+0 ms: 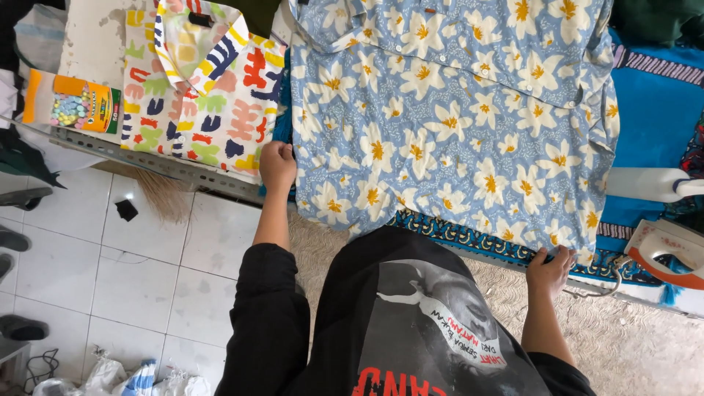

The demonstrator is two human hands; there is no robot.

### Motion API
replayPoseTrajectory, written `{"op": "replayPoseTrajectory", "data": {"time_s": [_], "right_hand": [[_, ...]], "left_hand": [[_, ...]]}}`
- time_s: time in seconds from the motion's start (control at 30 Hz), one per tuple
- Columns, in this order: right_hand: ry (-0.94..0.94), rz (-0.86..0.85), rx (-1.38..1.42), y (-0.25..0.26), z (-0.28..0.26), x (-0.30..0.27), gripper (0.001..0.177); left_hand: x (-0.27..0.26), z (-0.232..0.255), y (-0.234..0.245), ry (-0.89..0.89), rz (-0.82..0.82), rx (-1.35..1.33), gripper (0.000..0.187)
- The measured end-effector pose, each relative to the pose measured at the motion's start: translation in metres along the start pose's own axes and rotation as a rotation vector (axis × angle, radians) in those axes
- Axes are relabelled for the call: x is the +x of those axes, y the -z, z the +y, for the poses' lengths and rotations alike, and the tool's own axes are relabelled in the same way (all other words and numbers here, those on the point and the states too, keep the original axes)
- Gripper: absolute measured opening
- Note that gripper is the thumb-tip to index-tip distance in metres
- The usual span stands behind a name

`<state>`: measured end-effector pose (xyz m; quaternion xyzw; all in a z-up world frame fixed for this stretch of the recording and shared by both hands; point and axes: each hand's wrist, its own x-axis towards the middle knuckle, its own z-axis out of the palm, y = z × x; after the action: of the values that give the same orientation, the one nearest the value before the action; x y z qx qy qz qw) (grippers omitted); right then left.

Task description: The person buttons a floral shirt, lays it flat on a patterned mat, and smooths it with their hands. They spray the shirt with water from a spray bottle and then iron it with an electric iron, moving the iron across the body and sleeves. The person adjusts the shirt several times during the process.

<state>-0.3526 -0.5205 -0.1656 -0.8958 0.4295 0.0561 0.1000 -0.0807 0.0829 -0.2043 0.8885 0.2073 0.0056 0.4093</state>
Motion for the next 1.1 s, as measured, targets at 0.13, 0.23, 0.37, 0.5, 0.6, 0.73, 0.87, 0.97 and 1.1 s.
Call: {"op": "replayPoseTrajectory", "data": {"time_s": [0.13, 0.23, 0.37, 0.5, 0.6, 0.73, 0.87, 0.97, 1.1], "right_hand": [[-0.002, -0.041, -0.023, 0.006, -0.004, 0.000, 0.054], [0.000, -0.045, -0.040, 0.008, -0.008, 0.006, 0.054], [-0.022, -0.050, -0.048, 0.009, -0.013, 0.006, 0.052], [-0.032, -0.058, -0.020, 0.007, -0.012, 0.000, 0.051], [-0.006, 0.017, 0.033, 0.003, -0.013, -0.003, 0.054], [-0.143, 0.159, 0.148, 0.015, -0.020, -0.011, 0.063], [-0.209, 0.142, 0.101, 0.025, -0.018, 0.002, 0.068], [-0.178, 0.117, 0.139, 0.024, -0.007, 0.021, 0.068], [-0.078, 0.102, 0.024, -0.011, 0.041, 0.046, 0.072]], "left_hand": [[-0.001, 0.002, 0.016, -0.268, 0.113, 0.583, 0.013], [-0.004, 0.003, 0.043, -0.175, 0.279, 0.609, 0.008], [-0.017, -0.018, 0.078, 0.093, 0.546, 0.323, 0.012], [-0.060, -0.055, 0.116, 0.217, 0.763, 0.261, 0.020], [-0.083, -0.081, 0.120, 0.513, 0.844, 0.294, 0.051], [-0.117, -0.051, 0.073, 0.208, 0.690, 0.238, 0.036], [-0.126, 0.004, 0.013, -0.111, 0.221, 0.278, 0.047], [-0.119, 0.041, -0.014, 0.284, 0.017, 0.293, 0.075], [-0.130, 0.039, -0.015, 0.325, 0.079, 0.148, 0.071]]}}
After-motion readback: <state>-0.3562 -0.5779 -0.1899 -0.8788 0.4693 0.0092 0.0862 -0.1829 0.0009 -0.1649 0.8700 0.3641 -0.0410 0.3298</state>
